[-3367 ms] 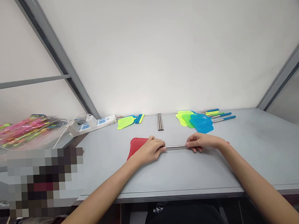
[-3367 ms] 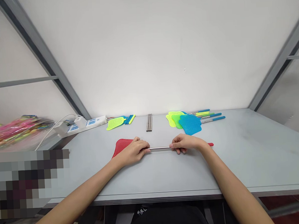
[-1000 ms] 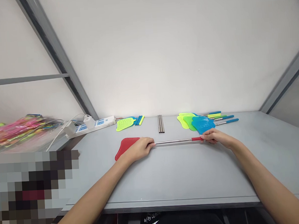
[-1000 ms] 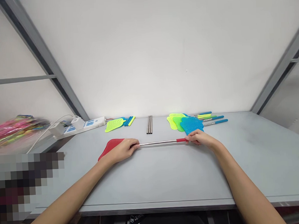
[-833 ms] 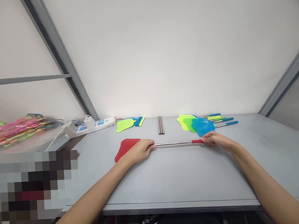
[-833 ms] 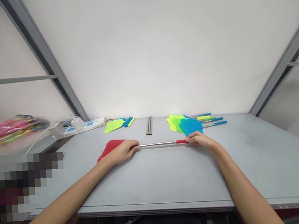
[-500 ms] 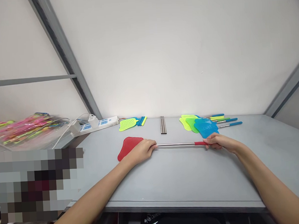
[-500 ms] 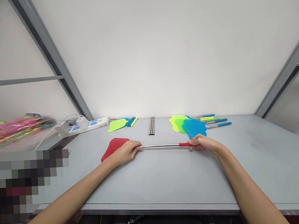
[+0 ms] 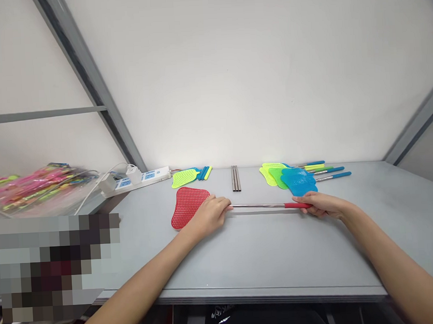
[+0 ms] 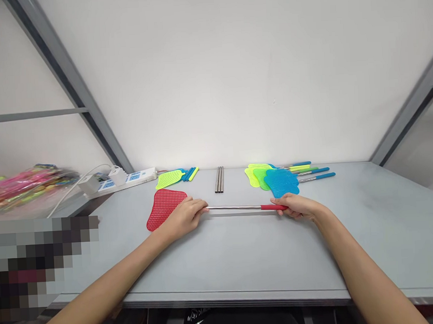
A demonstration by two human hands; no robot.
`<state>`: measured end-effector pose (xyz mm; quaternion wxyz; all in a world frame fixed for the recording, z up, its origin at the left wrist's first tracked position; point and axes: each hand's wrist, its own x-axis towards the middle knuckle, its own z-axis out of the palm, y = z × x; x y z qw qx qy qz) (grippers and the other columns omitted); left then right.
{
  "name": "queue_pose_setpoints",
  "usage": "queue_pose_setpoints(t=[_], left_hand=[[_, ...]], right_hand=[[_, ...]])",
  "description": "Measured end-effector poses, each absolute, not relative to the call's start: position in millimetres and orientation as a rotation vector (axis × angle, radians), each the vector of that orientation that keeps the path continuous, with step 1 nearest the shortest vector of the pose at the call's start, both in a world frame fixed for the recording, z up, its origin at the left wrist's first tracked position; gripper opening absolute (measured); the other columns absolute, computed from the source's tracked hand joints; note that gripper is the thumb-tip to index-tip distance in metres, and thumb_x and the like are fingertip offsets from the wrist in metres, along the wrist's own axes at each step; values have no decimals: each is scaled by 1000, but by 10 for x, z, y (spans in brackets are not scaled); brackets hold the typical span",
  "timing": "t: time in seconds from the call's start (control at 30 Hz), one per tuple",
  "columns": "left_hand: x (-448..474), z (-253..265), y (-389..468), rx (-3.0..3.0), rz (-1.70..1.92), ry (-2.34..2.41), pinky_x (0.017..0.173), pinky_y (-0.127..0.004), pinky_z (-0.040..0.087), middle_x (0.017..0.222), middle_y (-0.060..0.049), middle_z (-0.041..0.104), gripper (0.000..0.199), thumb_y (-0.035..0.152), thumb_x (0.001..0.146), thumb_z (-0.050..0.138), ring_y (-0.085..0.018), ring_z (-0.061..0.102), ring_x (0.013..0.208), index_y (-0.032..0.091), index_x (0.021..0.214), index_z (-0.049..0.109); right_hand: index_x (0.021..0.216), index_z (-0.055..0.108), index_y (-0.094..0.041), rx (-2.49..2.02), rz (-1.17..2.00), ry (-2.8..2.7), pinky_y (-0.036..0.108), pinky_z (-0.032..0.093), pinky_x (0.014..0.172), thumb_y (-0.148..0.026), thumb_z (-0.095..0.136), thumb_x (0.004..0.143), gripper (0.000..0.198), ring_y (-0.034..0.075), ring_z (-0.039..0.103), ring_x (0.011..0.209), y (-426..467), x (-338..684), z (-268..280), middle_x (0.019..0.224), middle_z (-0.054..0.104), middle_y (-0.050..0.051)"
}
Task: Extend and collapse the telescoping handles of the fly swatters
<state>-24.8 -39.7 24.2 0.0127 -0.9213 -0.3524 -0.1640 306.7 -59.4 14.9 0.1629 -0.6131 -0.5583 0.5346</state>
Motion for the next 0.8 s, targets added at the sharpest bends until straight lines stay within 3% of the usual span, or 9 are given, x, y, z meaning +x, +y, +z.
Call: queue_pose_setpoints(t=[0.13,0.4,0.6,0.8], left_hand=[[-267,281,-369,-2907,-532,-1158,64,-27,31,65,-2,54,30,27,87,27,-14,46,60,17,71,49],[-319,235,-287,-3059,-519,-1269,57,-24,33,63,-2,55,29,27,85,30,-14,49,61,18,67,51],[-317,210,-288,-3064,-526,-1279,57,-24,34,63,-2,55,31,29,85,29,-14,49,60,18,66,51],[-388,237,-302,-3059,-545,-1287,62,-25,34,66,-2,57,30,27,85,29,-14,51,65,18,71,54]], right_hand=[[59,56,-15,-1630,1464,-1659,23,13,40,-61,45,71,48,6,15,40,-642,3024,218,42,21,-8],[84,58,-17,-1505,1471,-1722,22,28,47,-49,60,65,38,9,34,50,-657,3017,292,57,44,-2],[64,60,-15,-1507,1281,-1823,24,28,49,-49,57,66,35,10,35,52,-639,3010,259,59,47,0],[50,53,-14,-1448,1312,-1874,25,19,44,-47,54,69,38,8,29,45,-627,2930,199,48,42,-1]])
